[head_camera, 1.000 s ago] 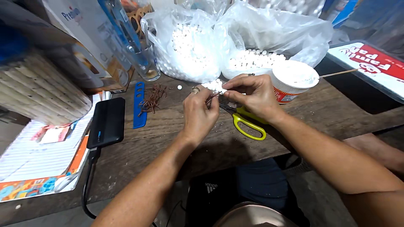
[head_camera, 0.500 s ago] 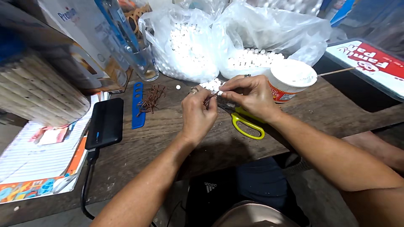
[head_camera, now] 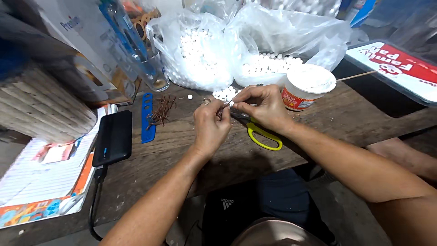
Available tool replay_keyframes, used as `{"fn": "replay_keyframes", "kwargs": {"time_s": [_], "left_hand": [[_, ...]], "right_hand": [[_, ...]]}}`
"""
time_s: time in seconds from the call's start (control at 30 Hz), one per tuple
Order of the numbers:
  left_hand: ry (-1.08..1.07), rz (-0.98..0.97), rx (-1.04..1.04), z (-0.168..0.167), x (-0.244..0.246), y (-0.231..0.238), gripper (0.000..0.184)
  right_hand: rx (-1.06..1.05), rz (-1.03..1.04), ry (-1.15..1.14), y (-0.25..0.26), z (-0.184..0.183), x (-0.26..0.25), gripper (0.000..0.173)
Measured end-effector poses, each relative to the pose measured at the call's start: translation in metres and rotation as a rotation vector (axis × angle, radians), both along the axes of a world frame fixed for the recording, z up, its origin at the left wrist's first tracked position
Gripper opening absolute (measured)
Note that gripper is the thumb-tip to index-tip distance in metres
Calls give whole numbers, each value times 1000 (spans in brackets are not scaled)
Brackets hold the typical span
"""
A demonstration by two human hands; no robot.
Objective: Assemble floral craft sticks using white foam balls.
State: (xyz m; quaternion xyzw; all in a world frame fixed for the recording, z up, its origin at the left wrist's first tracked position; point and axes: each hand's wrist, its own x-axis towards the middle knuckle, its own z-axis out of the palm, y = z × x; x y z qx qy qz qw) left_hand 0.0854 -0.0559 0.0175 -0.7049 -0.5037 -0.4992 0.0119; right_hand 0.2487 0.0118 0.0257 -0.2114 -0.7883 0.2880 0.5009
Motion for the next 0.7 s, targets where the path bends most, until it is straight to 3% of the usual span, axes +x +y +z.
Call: {"fn": "replay_keyframes", "kwargs": {"time_s": [0.2, 0.3, 0.4, 0.47, 0.57, 0.7], "left_hand": [[-225, -55, -147, 7, 0, 0, 10], [-302, -99, -166, 9, -2, 0, 9], [-343, -137, -187, 11, 2, -1, 7], [-363, -159, -204, 12, 4, -2, 6], [-405, -180, -234, 13, 5, -3, 6], [-431, -191, -250, 14, 4, -4, 3]], "right_hand": [[-20, -136, -136, -28, 20, 46, 24], [-110, -242, -2, -43, 9, 102, 6], [-288, -467, 174, -39, -3, 145, 17], [-312, -557, 252, -31, -1, 158, 13], [-185, -545, 203, -23, 8, 163, 23], [88, -519, 94, -24, 22, 170, 15]]}}
